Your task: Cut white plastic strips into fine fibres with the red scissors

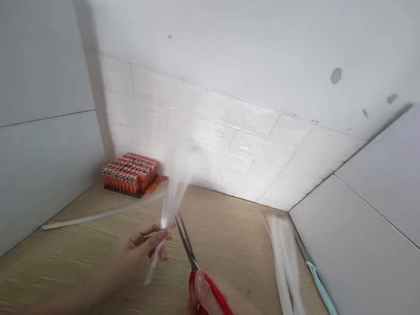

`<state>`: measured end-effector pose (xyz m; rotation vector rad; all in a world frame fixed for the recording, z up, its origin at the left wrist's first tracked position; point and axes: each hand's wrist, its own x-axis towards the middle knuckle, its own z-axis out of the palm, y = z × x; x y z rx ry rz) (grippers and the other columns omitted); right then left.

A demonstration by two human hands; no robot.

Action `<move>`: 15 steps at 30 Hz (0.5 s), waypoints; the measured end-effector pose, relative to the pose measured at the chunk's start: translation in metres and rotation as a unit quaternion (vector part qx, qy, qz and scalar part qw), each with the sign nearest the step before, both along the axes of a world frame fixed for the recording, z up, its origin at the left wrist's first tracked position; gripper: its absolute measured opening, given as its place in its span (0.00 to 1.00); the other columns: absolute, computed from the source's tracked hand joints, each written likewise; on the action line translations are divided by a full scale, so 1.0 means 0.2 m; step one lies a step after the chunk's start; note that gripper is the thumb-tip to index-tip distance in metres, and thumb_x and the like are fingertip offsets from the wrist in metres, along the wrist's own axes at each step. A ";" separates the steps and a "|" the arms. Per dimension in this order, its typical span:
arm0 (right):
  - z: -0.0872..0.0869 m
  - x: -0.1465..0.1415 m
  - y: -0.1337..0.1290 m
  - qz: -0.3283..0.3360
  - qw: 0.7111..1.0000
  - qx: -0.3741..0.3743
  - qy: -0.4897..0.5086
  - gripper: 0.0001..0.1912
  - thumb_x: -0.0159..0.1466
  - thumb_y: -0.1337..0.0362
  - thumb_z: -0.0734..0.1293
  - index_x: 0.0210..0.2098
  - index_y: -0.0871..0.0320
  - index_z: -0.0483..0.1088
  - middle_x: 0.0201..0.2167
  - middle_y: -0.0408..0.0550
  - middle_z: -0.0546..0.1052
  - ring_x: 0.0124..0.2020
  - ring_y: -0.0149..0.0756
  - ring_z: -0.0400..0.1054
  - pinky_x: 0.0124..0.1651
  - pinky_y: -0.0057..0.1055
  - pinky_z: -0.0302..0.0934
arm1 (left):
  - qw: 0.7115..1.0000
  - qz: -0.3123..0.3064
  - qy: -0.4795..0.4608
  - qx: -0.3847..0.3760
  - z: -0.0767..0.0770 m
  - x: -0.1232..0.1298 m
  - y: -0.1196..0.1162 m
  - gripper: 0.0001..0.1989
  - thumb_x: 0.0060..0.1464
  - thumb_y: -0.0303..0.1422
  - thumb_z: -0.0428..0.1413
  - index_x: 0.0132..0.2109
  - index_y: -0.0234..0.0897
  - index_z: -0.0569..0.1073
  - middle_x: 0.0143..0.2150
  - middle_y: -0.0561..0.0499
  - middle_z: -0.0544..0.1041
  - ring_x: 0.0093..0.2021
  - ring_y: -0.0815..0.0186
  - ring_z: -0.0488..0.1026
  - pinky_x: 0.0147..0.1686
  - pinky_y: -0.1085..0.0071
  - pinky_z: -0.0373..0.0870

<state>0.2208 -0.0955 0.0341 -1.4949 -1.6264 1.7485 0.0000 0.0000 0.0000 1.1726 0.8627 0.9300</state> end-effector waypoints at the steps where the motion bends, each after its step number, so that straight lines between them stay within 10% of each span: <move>1: 0.00 0.00 0.00 0.000 1.000 0.001 0.000 0.22 0.77 0.52 0.59 0.47 0.70 0.67 0.36 0.50 0.67 0.35 0.24 0.64 0.40 0.19 0.67 | 1.000 -0.002 -0.001 -0.001 0.01 0.00 0.00 0.34 0.45 0.59 0.65 0.41 0.29 0.73 0.37 0.48 0.72 0.27 0.70 0.72 0.28 0.80 0.67; 15: -0.07 -0.03 0.02 -0.017 0.997 0.032 0.072 0.23 0.77 0.52 0.59 0.48 0.70 0.67 0.36 0.50 0.67 0.35 0.24 0.64 0.40 0.19 0.66 | 0.998 -0.061 0.012 0.000 0.06 -0.01 -0.04 0.31 0.49 0.56 0.64 0.42 0.29 0.74 0.33 0.49 0.72 0.26 0.72 0.70 0.28 0.81 0.66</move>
